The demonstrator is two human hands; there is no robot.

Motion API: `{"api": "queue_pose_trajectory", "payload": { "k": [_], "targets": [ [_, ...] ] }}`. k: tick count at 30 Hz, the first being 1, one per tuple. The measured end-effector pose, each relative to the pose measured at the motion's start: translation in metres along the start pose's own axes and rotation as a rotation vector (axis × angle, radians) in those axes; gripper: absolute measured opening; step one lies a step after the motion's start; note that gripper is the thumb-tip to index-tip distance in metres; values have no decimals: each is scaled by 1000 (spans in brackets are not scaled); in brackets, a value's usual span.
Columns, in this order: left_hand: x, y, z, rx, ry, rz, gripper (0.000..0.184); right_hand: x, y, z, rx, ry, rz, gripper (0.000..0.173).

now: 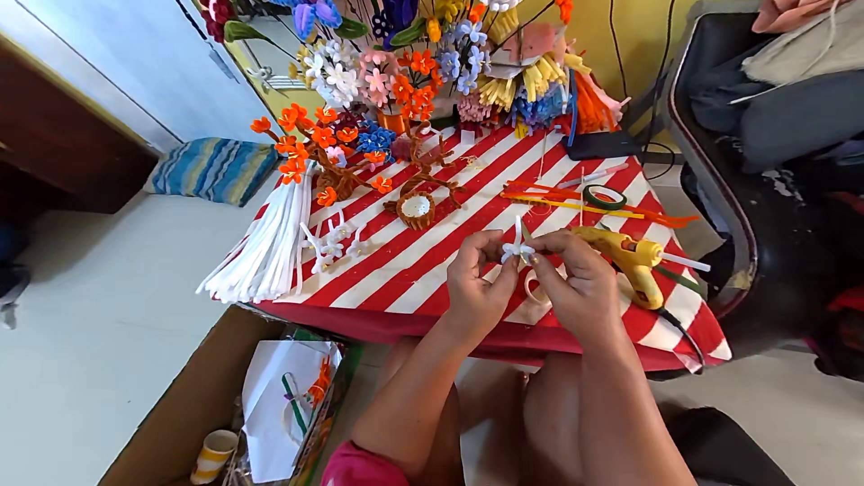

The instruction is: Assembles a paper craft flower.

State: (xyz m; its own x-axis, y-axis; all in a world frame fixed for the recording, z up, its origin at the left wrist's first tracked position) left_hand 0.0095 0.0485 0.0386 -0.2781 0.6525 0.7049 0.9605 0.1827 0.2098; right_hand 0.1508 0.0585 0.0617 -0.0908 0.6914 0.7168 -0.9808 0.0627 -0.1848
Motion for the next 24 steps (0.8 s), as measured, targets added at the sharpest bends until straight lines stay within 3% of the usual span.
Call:
{"api": "queue_pose_trajectory", "payload": {
  "k": [4,10,24],
  "targets": [
    [-1,-1,0,-44,0,16,30,0,-2,-1,7,3,-5,15],
    [-3,-2,-2,77,129,47,5,0,1,0,-14,0,-5,16],
    [-1,-1,0,141,114,19,7,-1,6,-2,-95,11,-16,14]
  ]
}}
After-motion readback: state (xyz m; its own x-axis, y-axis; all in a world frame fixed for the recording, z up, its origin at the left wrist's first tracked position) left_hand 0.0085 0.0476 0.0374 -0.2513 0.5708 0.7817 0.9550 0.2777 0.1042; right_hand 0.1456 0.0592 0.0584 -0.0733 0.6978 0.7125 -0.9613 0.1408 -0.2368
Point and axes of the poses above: each hand's wrist, its own x-axis towards the middle knuckle, its own y-axis out of the palm, z = x × y, the point moved 6 cm from there along x, towards the middle knuckle, and after that the axes turned 4 degrees about -z, right-handed, at the moved point
